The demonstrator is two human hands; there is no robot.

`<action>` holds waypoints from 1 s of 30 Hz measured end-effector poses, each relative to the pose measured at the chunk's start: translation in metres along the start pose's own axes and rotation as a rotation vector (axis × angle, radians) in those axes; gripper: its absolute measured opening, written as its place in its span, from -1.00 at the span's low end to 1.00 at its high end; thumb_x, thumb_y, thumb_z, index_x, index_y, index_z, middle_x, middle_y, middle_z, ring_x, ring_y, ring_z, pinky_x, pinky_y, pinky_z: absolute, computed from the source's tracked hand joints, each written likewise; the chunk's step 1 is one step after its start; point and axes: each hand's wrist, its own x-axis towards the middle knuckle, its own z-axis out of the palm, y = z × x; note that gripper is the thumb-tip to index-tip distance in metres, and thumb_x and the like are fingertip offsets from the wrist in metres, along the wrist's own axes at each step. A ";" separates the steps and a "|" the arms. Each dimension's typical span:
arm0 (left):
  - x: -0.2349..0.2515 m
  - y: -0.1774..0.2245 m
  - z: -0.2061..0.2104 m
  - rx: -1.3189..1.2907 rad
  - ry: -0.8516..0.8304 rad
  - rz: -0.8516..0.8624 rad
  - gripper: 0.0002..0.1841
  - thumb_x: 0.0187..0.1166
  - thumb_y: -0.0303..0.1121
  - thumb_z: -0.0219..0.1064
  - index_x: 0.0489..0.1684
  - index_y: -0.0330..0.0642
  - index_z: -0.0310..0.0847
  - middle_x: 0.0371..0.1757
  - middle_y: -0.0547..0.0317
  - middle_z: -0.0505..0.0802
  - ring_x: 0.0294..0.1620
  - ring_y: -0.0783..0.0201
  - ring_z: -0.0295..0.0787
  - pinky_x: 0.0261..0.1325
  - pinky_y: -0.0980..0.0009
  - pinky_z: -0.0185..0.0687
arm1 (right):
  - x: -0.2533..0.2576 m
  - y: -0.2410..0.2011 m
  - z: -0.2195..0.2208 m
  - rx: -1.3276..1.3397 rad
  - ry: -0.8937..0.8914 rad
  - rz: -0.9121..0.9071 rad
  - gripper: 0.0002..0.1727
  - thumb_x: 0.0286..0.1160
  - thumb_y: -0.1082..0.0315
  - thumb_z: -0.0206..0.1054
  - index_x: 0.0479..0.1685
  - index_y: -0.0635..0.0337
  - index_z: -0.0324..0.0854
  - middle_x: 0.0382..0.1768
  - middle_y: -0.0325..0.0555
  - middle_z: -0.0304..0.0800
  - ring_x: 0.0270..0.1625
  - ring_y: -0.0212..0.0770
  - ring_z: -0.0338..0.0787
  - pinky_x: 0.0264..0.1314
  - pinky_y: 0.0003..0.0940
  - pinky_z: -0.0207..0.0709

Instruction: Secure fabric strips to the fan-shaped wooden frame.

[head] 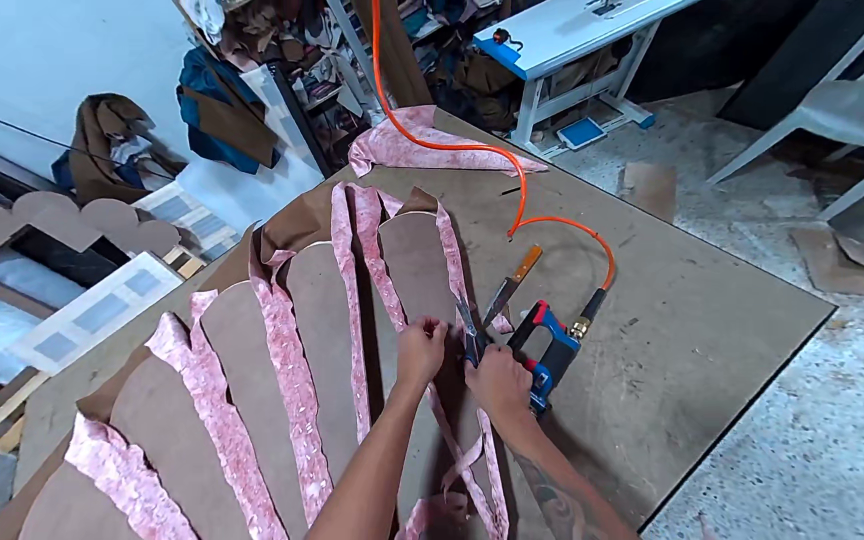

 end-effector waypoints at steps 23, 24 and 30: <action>0.114 0.038 0.025 0.355 -0.310 0.014 -0.62 0.77 -0.07 0.15 -0.05 -0.16 0.79 -0.13 -0.03 0.88 0.00 0.01 0.86 0.10 -0.13 0.75 | 0.024 0.012 0.005 0.007 0.006 -0.092 -0.49 0.47 -0.17 0.34 -0.06 0.13 0.79 -0.02 0.04 0.82 -0.22 0.03 0.88 -0.21 0.01 0.72; 0.115 0.038 0.024 0.345 -0.306 0.016 -0.62 0.77 -0.07 0.15 -0.04 -0.16 0.79 -0.13 -0.03 0.88 0.01 0.02 0.87 0.12 -0.12 0.75 | 0.027 0.011 0.003 0.017 0.003 -0.084 -0.49 0.44 -0.17 0.34 -0.06 0.12 0.79 -0.01 0.03 0.83 -0.21 0.02 0.88 -0.21 0.02 0.71; 0.121 0.036 0.023 0.285 -0.284 0.047 -0.67 0.75 -0.13 0.20 -0.02 -0.17 0.78 -0.15 -0.02 0.88 -0.04 0.05 0.86 0.12 -0.08 0.75 | 0.059 -0.006 0.000 0.082 0.043 -0.066 -0.38 0.26 -0.29 0.40 -0.04 0.10 0.78 0.03 0.03 0.80 -0.18 0.07 0.85 -0.25 0.08 0.68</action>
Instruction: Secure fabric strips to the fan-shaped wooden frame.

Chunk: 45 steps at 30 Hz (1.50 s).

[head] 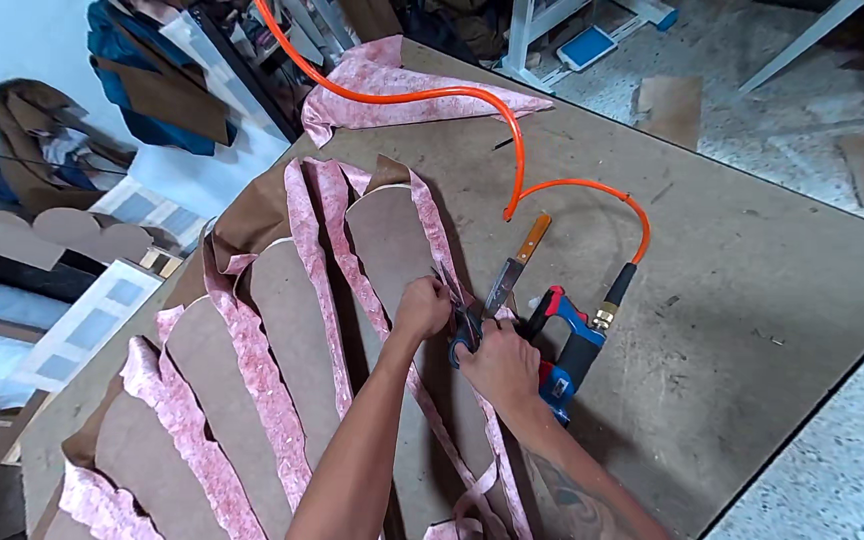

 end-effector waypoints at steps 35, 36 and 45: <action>-0.059 -0.020 0.009 -0.519 -0.193 0.240 -0.65 0.79 -0.17 0.15 -0.23 -0.27 0.71 -0.35 0.01 0.76 -0.31 0.18 0.72 -0.15 0.09 0.69 | 0.147 0.029 -0.056 -0.060 -0.014 -0.491 -0.68 0.44 0.04 0.56 -0.25 0.14 0.74 -0.19 0.09 0.82 -0.12 0.22 0.83 -0.14 0.38 0.67; -0.067 -0.026 0.018 -0.472 -0.293 0.299 -0.67 0.74 -0.21 0.19 -0.25 -0.29 0.71 -0.33 0.01 0.78 -0.27 0.17 0.75 -0.09 0.06 0.70 | 0.142 0.031 -0.057 -0.035 -0.024 -0.494 -0.68 0.44 0.06 0.56 -0.24 0.14 0.74 -0.20 0.08 0.81 -0.13 0.21 0.82 -0.15 0.37 0.67; -0.187 -0.128 0.059 -0.418 -0.061 -0.192 -0.70 0.67 -0.15 0.28 0.17 -0.07 0.74 0.10 0.10 0.88 0.15 0.19 0.84 0.35 0.05 0.73 | -0.067 0.016 -0.025 -0.111 -0.236 -0.219 -0.25 0.17 -0.39 0.44 -0.09 0.20 0.78 0.17 0.14 0.75 -0.08 0.13 0.86 -0.12 0.24 0.74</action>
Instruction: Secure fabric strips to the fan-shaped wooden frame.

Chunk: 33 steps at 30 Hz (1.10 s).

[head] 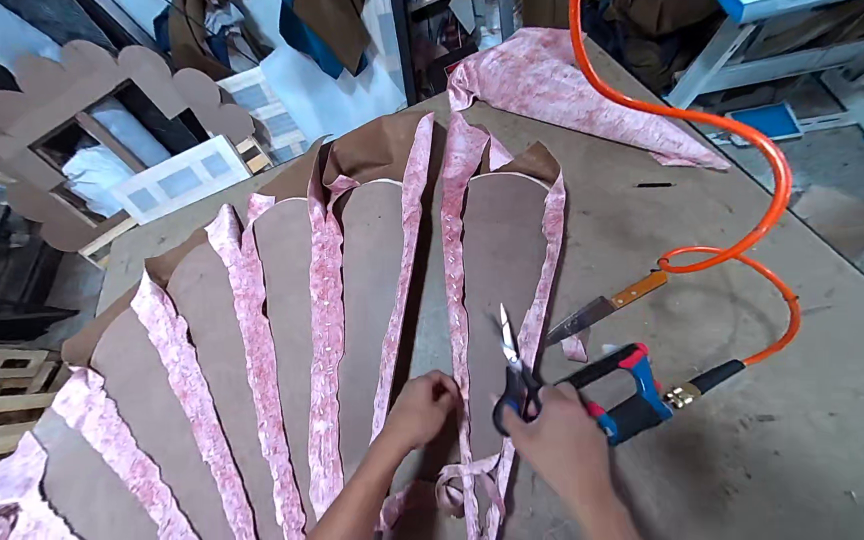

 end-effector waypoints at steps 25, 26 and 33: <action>0.013 -0.017 0.048 -0.677 0.041 -0.041 -0.78 0.68 -0.28 0.40 -0.10 -0.31 0.74 -0.29 -0.01 0.91 -0.31 0.16 0.94 -0.09 0.21 0.93 | -0.034 -0.036 0.054 -0.268 -0.011 0.094 -0.23 0.38 -0.39 0.22 0.26 0.08 0.75 0.38 0.16 0.64 0.02 0.09 0.87 0.05 0.11 0.74; 0.015 -0.019 0.049 -0.650 0.052 -0.038 -0.78 0.67 -0.25 0.41 -0.11 -0.27 0.76 -0.29 0.02 0.91 -0.30 0.18 0.94 -0.08 0.21 0.93 | -0.034 -0.038 0.057 -0.278 -0.003 0.091 -0.22 0.37 -0.39 0.22 0.26 0.09 0.75 0.38 0.14 0.64 0.03 0.08 0.87 0.04 0.10 0.74; 0.018 -0.031 0.050 -0.549 0.076 -0.014 -0.79 0.62 -0.15 0.44 -0.18 -0.10 0.82 -0.36 0.18 0.87 -0.28 0.27 0.83 -0.06 0.19 0.80 | -0.024 -0.052 0.065 -0.337 -0.015 0.088 -0.28 0.47 -0.33 0.24 0.27 0.11 0.72 0.45 0.06 0.65 0.07 0.05 0.88 0.03 0.12 0.74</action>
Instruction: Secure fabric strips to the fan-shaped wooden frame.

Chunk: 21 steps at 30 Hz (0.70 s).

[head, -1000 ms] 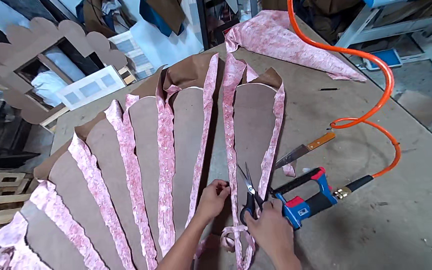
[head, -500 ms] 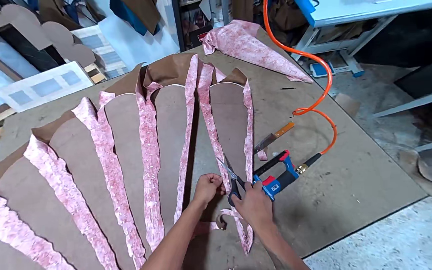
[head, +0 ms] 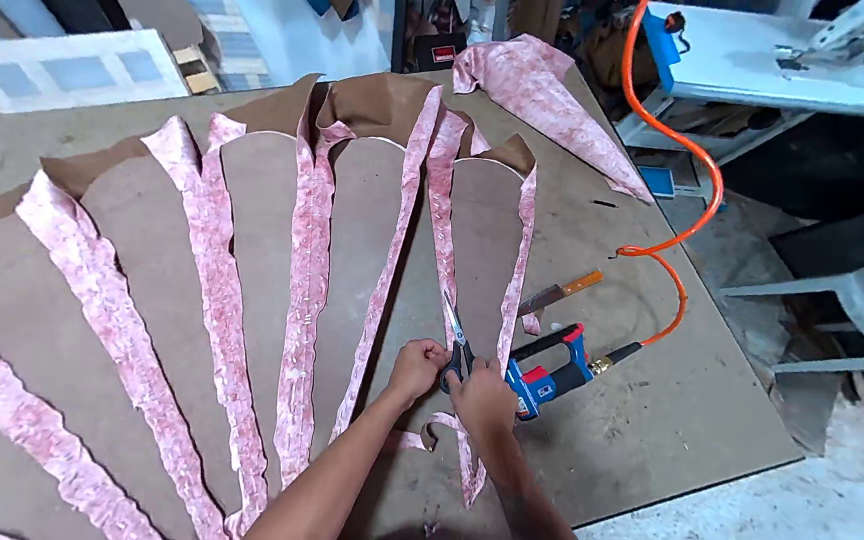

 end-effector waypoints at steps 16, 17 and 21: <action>-0.008 0.021 -0.014 -0.019 0.103 -0.047 -0.61 0.87 -0.08 0.05 0.09 -0.14 0.75 -0.15 0.08 0.91 -0.18 0.21 0.92 0.01 0.14 0.89 | 0.023 -0.017 -0.009 0.062 0.059 -0.037 -0.33 0.49 -0.29 0.28 0.15 0.18 0.73 0.19 0.06 0.78 0.06 0.06 0.86 0.02 0.11 0.72; -0.013 0.029 -0.016 0.101 0.173 0.005 -0.66 0.81 -0.07 0.13 0.08 -0.07 0.77 -0.16 0.14 0.89 -0.14 0.23 0.87 0.05 0.10 0.82 | 0.022 -0.017 -0.009 0.060 0.063 -0.041 -0.34 0.51 -0.27 0.27 0.14 0.19 0.73 0.20 0.06 0.78 0.07 0.07 0.86 0.04 0.11 0.71; -0.001 0.065 -0.013 0.368 0.339 0.250 -0.58 0.67 0.06 0.30 0.06 -0.12 0.77 -0.11 0.13 0.86 -0.10 0.21 0.84 0.08 0.10 0.81 | 0.020 -0.018 -0.003 0.040 0.137 -0.050 -0.39 0.42 -0.21 0.33 0.02 0.21 0.76 0.09 0.07 0.82 -0.05 0.09 0.88 -0.11 0.12 0.72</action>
